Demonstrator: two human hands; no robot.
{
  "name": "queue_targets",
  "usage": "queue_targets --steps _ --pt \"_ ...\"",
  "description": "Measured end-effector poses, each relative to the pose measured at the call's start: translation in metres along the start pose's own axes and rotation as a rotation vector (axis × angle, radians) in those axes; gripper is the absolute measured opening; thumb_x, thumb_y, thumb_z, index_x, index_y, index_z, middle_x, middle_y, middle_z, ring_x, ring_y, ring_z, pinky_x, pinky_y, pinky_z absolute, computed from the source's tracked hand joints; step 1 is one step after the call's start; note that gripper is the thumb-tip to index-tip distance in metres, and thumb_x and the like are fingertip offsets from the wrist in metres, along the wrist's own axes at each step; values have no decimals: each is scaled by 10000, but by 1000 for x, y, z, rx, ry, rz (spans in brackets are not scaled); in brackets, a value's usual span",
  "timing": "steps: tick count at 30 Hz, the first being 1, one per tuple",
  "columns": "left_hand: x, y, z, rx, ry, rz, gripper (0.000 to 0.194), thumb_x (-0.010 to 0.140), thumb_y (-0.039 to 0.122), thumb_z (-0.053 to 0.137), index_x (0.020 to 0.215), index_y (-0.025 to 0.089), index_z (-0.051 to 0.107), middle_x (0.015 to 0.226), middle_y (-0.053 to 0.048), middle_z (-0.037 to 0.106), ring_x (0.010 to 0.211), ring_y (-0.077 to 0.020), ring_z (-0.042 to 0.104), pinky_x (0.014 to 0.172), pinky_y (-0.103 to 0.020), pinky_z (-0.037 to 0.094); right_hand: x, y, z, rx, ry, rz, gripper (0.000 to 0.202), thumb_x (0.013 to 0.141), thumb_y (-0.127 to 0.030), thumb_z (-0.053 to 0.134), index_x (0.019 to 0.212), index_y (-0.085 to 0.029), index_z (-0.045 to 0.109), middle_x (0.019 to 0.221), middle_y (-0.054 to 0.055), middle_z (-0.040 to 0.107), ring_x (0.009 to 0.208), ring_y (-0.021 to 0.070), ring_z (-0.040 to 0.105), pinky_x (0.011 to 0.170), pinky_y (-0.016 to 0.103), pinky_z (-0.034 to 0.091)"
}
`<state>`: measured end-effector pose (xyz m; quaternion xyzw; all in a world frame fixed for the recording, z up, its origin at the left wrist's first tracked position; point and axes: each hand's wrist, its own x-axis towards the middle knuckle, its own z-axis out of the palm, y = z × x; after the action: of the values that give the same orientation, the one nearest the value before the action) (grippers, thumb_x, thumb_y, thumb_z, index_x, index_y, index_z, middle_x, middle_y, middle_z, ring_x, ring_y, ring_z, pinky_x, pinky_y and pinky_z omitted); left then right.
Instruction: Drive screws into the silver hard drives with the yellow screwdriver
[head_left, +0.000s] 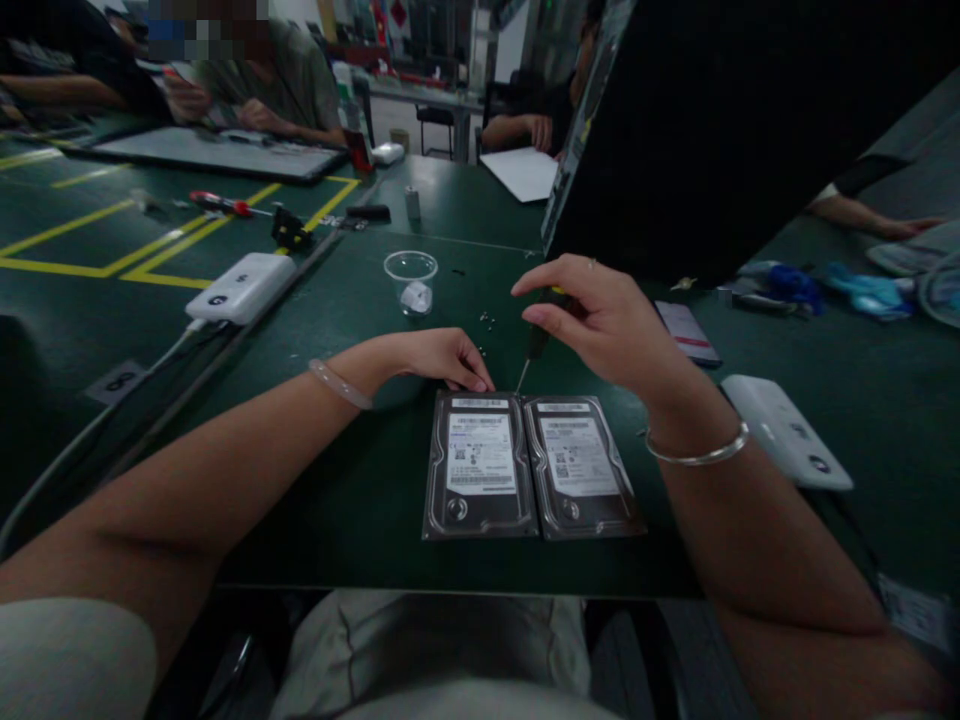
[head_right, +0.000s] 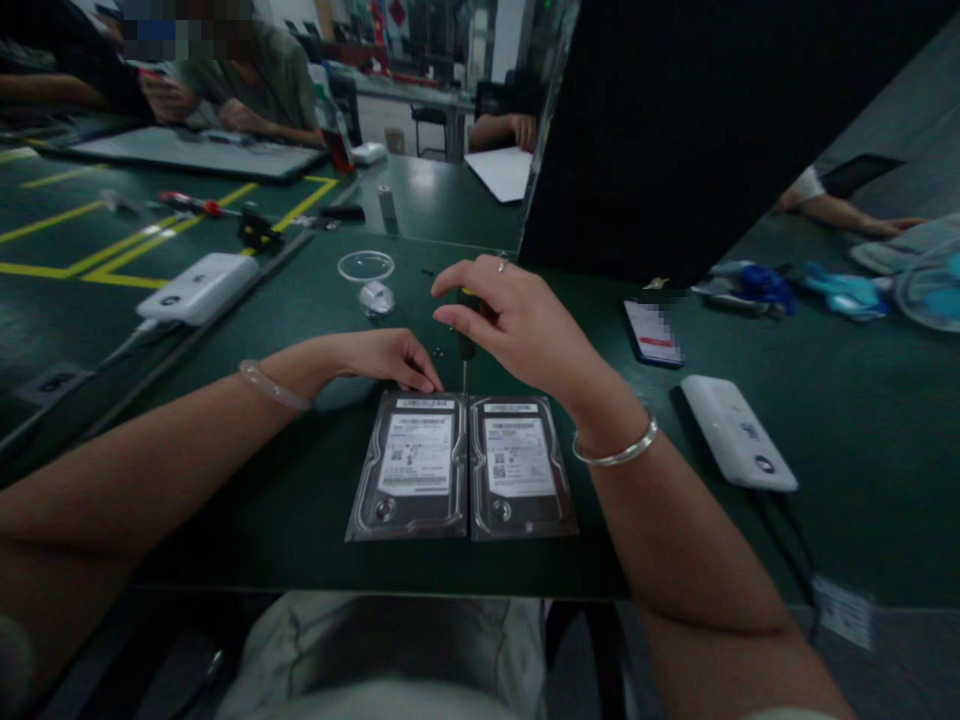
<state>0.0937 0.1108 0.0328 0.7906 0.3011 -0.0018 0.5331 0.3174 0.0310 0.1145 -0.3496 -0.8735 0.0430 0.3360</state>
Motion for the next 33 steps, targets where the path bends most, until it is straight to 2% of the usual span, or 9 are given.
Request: queue_targets --steps 4,7,11,17,21,24,29,31,33 --pt "2 -4 0 -65 12 1 223 739 310 768 922 189 804 893 -47 782 728 -115 656 691 -215 502 -2 3 2 7 13 2 335 999 -418 470 1145 -208 687 1067 56 723 976 182 644 905 337 470" --pt "2 -5 0 -47 13 10 226 747 324 763 924 191 805 900 -46 780 742 -114 658 698 -213 502 -4 3 -3 80 -23 18 361 1013 -313 386 1230 -229 662 1142 55 717 1068 193 642 955 367 471" --pt "3 -7 0 -65 7 3 216 746 325 766 909 189 808 878 -48 775 729 -120 647 688 -224 497 -2 -2 -8 108 -61 54 353 973 -226 446 1262 -226 650 1141 47 727 1044 187 657 890 349 493" --pt "3 -7 0 -101 16 -13 185 733 305 789 889 208 808 844 -31 764 687 -106 610 667 -230 474 0 -4 0 -26 43 -3 150 913 -327 622 927 -194 690 895 27 690 840 167 629 761 310 453" --pt "4 -7 0 -111 11 -20 193 728 310 795 891 207 806 860 -34 768 712 -111 623 687 -233 478 -2 2 11 -150 183 -25 261 955 -402 558 823 -202 662 792 24 632 790 167 601 730 317 427" --pt "5 -9 -1 -101 5 -6 211 731 328 800 903 207 806 885 -38 772 735 -116 635 702 -233 486 -2 5 11 -38 141 -43 328 1001 -412 436 938 -211 687 895 46 683 883 184 633 813 341 466" --pt "7 -11 -3 -84 -16 3 252 729 358 804 925 199 810 889 -44 772 728 -120 637 681 -226 488 -2 5 -8 165 -21 -50 406 916 -175 407 1218 -216 676 1277 42 698 1220 205 609 1049 400 443" --pt "8 -13 -3 -78 -16 1 269 726 368 805 933 197 810 898 -45 774 745 -126 646 688 -227 491 -3 4 -14 182 -84 -7 419 915 -158 453 1271 -229 661 1253 26 719 1178 186 636 993 364 481" --pt "8 -14 -4 -74 -20 1 277 735 372 801 951 198 808 917 -45 776 758 -127 654 698 -227 493 -2 3 -15 169 -91 16 344 928 -216 540 1240 -223 684 1116 23 760 983 159 687 829 302 518"
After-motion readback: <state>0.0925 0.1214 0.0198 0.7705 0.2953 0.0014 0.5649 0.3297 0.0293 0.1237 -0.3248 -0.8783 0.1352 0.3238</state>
